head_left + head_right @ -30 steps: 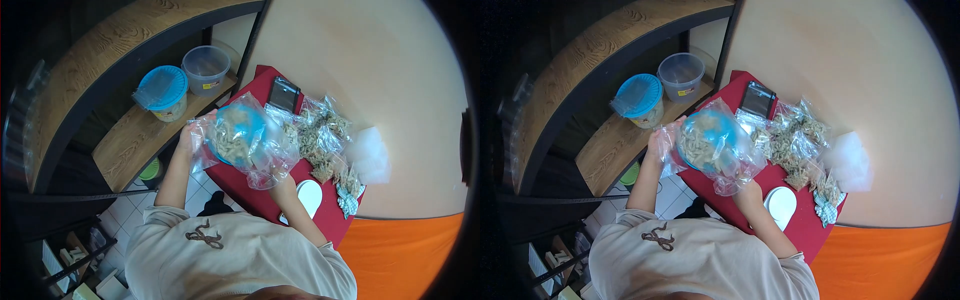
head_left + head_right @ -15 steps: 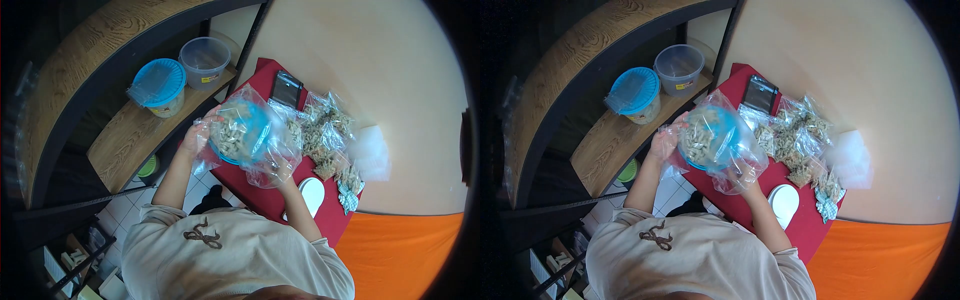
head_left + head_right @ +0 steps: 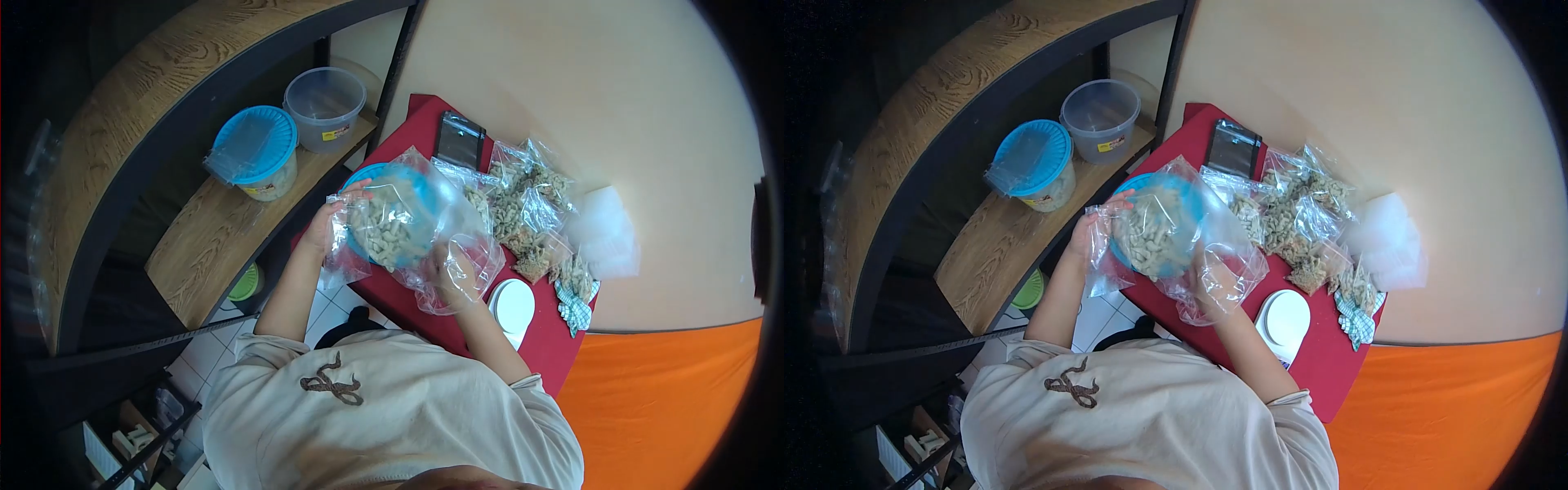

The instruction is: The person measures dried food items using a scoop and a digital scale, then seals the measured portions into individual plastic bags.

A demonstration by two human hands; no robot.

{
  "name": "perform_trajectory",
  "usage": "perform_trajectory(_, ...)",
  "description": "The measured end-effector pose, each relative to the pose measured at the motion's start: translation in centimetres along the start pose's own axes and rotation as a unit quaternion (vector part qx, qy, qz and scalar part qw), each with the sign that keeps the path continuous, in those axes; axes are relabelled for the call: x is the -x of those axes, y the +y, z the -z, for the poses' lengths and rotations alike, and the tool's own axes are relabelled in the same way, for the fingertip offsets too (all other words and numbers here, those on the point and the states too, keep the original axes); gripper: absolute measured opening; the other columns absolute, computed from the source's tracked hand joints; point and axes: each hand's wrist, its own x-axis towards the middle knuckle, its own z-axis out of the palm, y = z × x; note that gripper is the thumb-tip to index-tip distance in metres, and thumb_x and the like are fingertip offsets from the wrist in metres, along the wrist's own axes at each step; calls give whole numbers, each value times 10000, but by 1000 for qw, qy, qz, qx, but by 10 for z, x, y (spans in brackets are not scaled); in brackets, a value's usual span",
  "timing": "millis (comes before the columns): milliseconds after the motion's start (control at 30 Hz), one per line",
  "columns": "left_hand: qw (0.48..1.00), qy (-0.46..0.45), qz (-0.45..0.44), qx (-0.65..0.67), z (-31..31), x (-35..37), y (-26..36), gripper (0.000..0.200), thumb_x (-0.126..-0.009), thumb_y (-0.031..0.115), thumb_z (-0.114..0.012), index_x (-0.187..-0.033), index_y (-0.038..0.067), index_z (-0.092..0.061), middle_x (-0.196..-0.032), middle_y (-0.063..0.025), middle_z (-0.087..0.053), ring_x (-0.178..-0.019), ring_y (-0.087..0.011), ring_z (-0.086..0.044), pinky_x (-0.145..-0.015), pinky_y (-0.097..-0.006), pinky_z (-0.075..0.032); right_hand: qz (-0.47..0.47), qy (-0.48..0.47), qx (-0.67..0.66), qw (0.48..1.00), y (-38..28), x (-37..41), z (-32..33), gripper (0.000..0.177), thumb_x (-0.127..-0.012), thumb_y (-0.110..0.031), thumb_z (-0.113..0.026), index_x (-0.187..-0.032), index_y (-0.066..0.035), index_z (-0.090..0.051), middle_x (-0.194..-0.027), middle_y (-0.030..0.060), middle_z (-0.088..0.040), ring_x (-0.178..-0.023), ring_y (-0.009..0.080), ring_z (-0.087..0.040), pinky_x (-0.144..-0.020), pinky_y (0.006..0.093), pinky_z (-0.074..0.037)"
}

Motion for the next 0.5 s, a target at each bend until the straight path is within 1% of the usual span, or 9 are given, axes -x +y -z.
perform_trajectory(67,1000,6,6,-5,1,-1,0,671,-734,482,-497,-1119,-64,-562,-1407,-145,-326,-1302,-242,-284,-1075,-350,-180,19,29,-25,999,8,0,-4,549,-731,-120,-666,-1222,14,-461,-819,170,-580,-698,306,-576,-636,390,-485)
perform_trajectory(133,1000,10,12,-9,3,-1,-1,670,-736,481,-496,-1120,-65,-561,-1407,-144,-326,-1302,-241,-285,-1075,-347,-180,132,75,67,986,-3,-2,20,606,-743,-120,-656,-1275,0,-392,-800,177,-576,-644,301,-572,-566,391,-472)
perform_trajectory(167,1000,13,12,-11,6,-1,-2,675,-737,483,-494,-1125,-66,-557,-1406,-141,-328,-1300,-241,-288,-1077,-349,-181,131,79,69,986,5,0,10,606,-743,-120,-656,-1275,0,-392,-800,177,-576,-644,301,-572,-566,391,-472)
perform_trajectory(233,1000,14,11,-15,6,0,-4,679,-738,485,-492,-1131,-66,-553,-1406,-138,-329,-1298,-240,-291,-1079,-350,-181,44,95,9,995,21,5,-16,627,-758,-125,-634,-1305,-13,-348,-778,185,-567,-597,308,-555,-533,401,-453)
perform_trajectory(267,1000,24,-13,14,4,2,-5,686,-737,492,-500,-1135,-65,-549,-1405,-137,-329,-1292,-238,-299,-1080,-352,-184,44,98,9,994,23,8,-19,627,-758,-125,-634,-1305,-13,-348,-778,185,-567,-597,308,-555,-533,401,-453)
perform_trajectory(333,998,34,-40,40,-3,7,-8,694,-736,499,-508,-1139,-64,-545,-1404,-136,-329,-1286,-236,-307,-1081,-353,-186,104,75,-54,990,15,9,-14,635,-772,-147,-616,-1319,-8,-324,-751,191,-561,-597,319,-551,-545,409,-453)
perform_trajectory(433,990,48,-111,67,-13,18,-24,749,-722,533,-547,-1188,-53,-514,-1412,-139,-317,-1269,-209,-324,-1087,-339,-154,116,58,-102,986,14,11,-21,626,-786,-139,-590,-1327,-13,-301,-735,184,-559,-593,322,-544,-545,409,-445)
perform_trajectory(467,991,47,-110,65,-12,18,-28,749,-722,533,-547,-1188,-53,-514,-1412,-139,-317,-1269,-209,-324,-1087,-339,-154,114,60,-104,986,14,9,-22,626,-786,-139,-590,-1327,-13,-301,-735,184,-559,-593,322,-544,-545,409,-445)
perform_trajectory(500,988,59,-114,82,-14,18,-29,757,-718,544,-545,-1189,-48,-514,-1415,-135,-316,-1269,-203,-322,-1087,-338,-148,88,51,-130,986,14,6,-22,409,-785,-121,-582,-1152,-7,-440,-695,178,-544,-602,311,-545,-540,406,-432)
